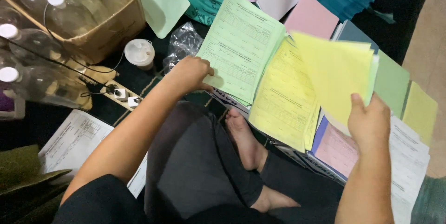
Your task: The person is manually collating sets of forms by picking individual sheets from several colored stacks of paper.
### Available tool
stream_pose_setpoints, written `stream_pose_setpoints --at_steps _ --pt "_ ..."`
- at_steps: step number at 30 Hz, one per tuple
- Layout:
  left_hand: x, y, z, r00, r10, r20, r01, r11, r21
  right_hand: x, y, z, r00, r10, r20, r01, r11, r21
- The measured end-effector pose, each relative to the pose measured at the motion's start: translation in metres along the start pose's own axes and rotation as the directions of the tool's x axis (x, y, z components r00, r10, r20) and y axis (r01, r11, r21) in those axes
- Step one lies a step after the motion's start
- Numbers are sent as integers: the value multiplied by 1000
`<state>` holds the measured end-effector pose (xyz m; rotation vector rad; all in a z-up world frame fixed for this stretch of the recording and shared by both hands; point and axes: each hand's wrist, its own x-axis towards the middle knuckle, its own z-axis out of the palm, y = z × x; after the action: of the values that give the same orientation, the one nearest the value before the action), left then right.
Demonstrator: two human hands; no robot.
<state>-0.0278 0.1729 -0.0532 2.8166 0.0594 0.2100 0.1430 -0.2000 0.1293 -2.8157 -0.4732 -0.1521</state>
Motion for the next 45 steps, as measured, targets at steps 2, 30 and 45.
stream_pose_setpoints --at_steps 2,30,45 --pt "-2 -6 -2 1000 -21 1 21 999 -47 4 -51 -10 984 -156 -84 146 982 -117" --pt "60 380 0 628 347 -696 -677 686 -268 -20 168 -59 785 525 -329 -57 590 805" --pt "151 566 217 775 605 182 -594 796 -115 -144 446 -1 956 -281 84 280 960 14"
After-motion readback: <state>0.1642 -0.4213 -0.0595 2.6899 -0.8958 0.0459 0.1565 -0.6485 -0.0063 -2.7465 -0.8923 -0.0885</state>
